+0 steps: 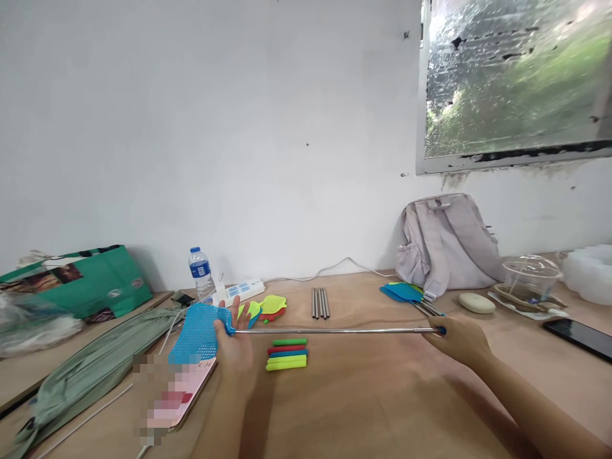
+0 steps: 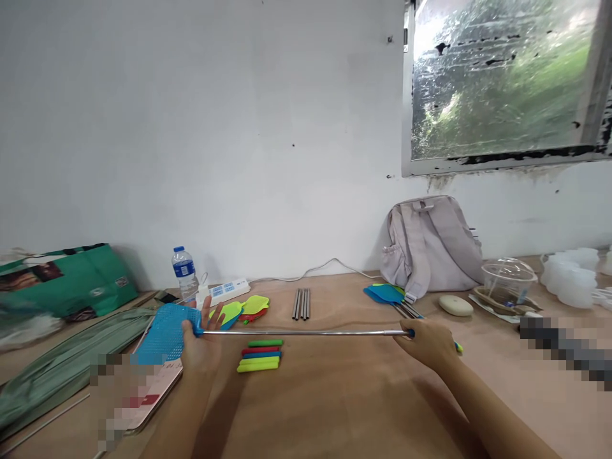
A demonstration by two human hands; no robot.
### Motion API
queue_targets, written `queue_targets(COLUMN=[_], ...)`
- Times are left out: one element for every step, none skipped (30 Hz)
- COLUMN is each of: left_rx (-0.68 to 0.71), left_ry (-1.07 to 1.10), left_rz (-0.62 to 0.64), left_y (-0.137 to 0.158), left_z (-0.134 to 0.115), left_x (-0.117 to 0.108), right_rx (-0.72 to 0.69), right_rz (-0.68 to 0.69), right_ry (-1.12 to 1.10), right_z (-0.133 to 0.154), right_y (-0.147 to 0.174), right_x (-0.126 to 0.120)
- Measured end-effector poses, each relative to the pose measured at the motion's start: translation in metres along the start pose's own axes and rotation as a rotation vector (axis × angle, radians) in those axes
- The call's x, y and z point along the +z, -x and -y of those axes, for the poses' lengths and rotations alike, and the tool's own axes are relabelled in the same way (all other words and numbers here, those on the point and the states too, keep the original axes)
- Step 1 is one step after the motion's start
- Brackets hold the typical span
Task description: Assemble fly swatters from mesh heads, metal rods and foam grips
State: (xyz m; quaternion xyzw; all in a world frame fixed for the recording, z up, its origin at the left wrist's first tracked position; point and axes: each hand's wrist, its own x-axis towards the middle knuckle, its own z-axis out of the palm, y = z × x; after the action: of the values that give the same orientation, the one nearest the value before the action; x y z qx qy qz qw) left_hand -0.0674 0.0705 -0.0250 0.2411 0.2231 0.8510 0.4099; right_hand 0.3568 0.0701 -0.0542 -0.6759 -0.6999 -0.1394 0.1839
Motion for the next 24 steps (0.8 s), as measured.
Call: queue_targets(left_rx=[0.025, 0.05, 0.068, 0.075, 0.075, 0.068, 0.056, 0.04, 0.025, 0.011, 0.0, -0.006, -0.006, -0.008, -0.013, -0.022, -0.03, -0.038, -0.046, -0.054, -0.06, -0.067, -0.074, -0.083], left_ry=[-0.007, -0.013, -0.018, -0.022, -0.026, -0.031, -0.037, -0.043, -0.045, -0.045, -0.042, -0.041, -0.042, -0.046, -0.051, -0.053, -0.053, -0.052, -0.052, -0.052, -0.054, -0.058, -0.061, -0.059], left_rz=[-0.02, -0.043, -0.066, -0.083, -0.095, -0.103, -0.103, -0.092, -0.072, -0.047, -0.021, 0.003, 0.02, 0.029, 0.037, 0.047, 0.062, 0.074, 0.081, 0.08, 0.072, 0.056, 0.044, 0.037], left_y=[0.002, 0.003, 0.006, 0.008, 0.01, 0.012, 0.014, 0.016, 0.017, 0.018, 0.018, 0.019, 0.019, 0.02, 0.021, 0.023, 0.024, 0.026, 0.028, 0.03, 0.031, 0.033, 0.034, 0.035], left_z=[0.0, 0.0, 0.0, 0.001, 0.002, 0.003, 0.005, 0.008, 0.01, 0.013, 0.017, 0.02, 0.023, 0.026, 0.029, 0.032, 0.034, 0.036, 0.037, 0.038, 0.038, 0.038, 0.038, 0.039], left_x=[0.002, 0.005, 0.008, 0.011, 0.014, 0.016, 0.019, 0.02, 0.022, 0.023, 0.023, 0.023, 0.023, 0.023, 0.024, 0.024, 0.025, 0.026, 0.027, 0.027, 0.028, 0.029, 0.03, 0.031], right_rx=[0.003, 0.006, 0.014, 0.024, 0.033, 0.031, 0.016, -0.013, -0.047, -0.077, -0.093, -0.098, -0.096, -0.096, -0.098, -0.097, -0.09, -0.08, -0.064, -0.048, -0.037, -0.029, -0.019, -0.006], right_rz=[0.005, 0.011, 0.016, 0.023, 0.031, 0.035, 0.031, 0.02, 0.002, -0.017, -0.035, -0.046, -0.049, -0.046, -0.038, -0.026, -0.012, 0.001, 0.011, 0.017, 0.018, 0.017, 0.015, 0.013], right_ry=[-0.001, -0.002, -0.004, -0.006, -0.007, -0.007, -0.008, -0.012, -0.018, -0.026, -0.035, -0.044, -0.053, -0.062, -0.07, -0.077, -0.083, -0.088, -0.092, -0.095, -0.1, -0.105, -0.111, -0.118], right_z=[0.0, -0.001, -0.001, -0.001, 0.0, 0.002, 0.005, 0.008, 0.012, 0.016, 0.02, 0.024, 0.028, 0.032, 0.036, 0.04, 0.044, 0.048, 0.05, 0.053, 0.055, 0.056, 0.059, 0.061], right_y=[0.0, 0.0, 0.001, 0.001, 0.002, 0.003, 0.004, 0.004, 0.005, 0.006, 0.007, 0.007, 0.008, 0.009, 0.011, 0.012, 0.013, 0.015, 0.016, 0.016, 0.017, 0.017, 0.018, 0.019], right_x=[0.0, 0.0, 0.001, 0.001, 0.001, 0.001, 0.002, 0.002, 0.003, 0.004, 0.004, 0.005, 0.005, 0.005, 0.005, 0.006, 0.006, 0.005, 0.005, 0.005, 0.004, 0.003, 0.002, 0.0])
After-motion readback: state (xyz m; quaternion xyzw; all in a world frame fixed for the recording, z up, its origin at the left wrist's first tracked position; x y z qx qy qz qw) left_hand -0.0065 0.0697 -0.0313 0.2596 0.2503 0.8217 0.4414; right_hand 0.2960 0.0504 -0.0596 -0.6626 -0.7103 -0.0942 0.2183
